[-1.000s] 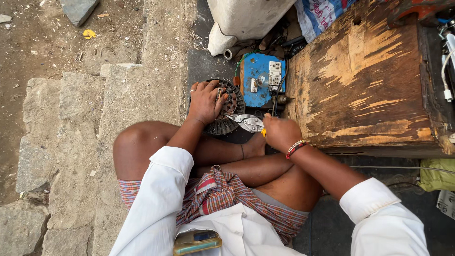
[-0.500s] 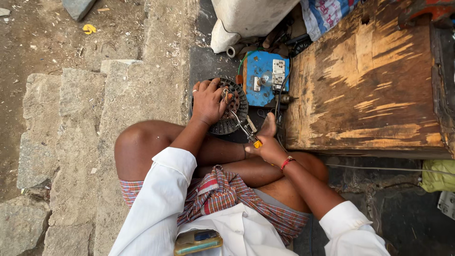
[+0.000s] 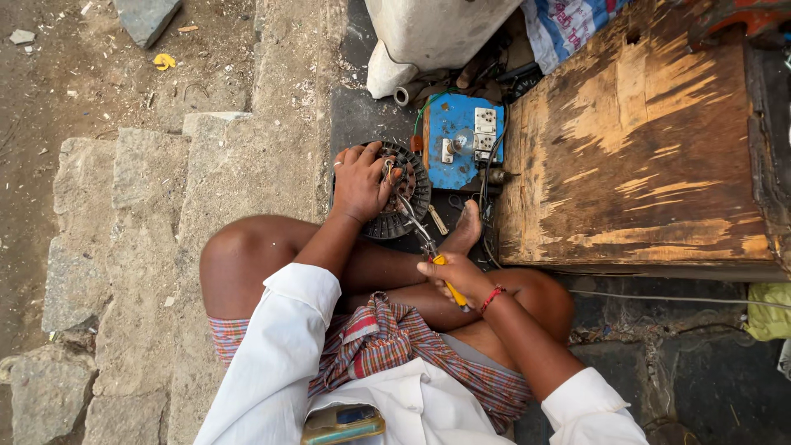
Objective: The person sits on the ground using pliers to grip and pull wire windings out of a rusty electric motor armature. They reposition the armature, pull out a long strip of material, and continue extracting wires from the slots one at a time.
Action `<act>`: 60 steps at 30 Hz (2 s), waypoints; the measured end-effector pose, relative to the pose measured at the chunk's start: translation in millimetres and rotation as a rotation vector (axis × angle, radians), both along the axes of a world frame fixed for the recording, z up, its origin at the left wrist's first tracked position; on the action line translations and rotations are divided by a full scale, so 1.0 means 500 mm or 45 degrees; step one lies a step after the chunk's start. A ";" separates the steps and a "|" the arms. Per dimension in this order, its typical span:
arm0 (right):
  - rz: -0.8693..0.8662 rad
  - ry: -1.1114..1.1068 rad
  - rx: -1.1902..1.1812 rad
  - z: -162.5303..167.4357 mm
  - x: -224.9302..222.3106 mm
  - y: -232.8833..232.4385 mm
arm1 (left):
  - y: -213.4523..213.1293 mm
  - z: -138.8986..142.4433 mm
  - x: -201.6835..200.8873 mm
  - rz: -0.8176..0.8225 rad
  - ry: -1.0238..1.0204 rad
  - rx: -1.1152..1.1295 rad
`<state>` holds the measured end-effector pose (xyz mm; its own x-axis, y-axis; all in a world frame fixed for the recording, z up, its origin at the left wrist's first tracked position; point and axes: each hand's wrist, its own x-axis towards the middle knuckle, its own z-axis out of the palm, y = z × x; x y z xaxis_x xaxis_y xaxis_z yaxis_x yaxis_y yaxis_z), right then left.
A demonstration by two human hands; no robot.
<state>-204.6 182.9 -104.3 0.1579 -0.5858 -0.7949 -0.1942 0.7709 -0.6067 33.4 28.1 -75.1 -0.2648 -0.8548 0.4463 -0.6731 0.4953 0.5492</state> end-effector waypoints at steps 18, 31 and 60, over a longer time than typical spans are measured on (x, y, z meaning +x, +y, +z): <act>0.801 1.321 -0.889 0.069 0.011 -0.011 | -0.002 0.010 -0.003 0.024 -0.022 0.064; 0.848 1.234 -0.682 0.078 0.005 -0.028 | 0.000 0.019 -0.004 0.016 0.021 0.057; 0.308 0.626 -0.532 0.055 0.017 -0.019 | 0.325 -0.070 -0.117 -0.343 1.332 1.677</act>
<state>-195.9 173.4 -76.6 0.0019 -0.8526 -0.5226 -0.6601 0.3915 -0.6412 -25.3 190.6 -110.0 -0.5281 -0.7440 -0.4095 0.2355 -0.5916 0.7711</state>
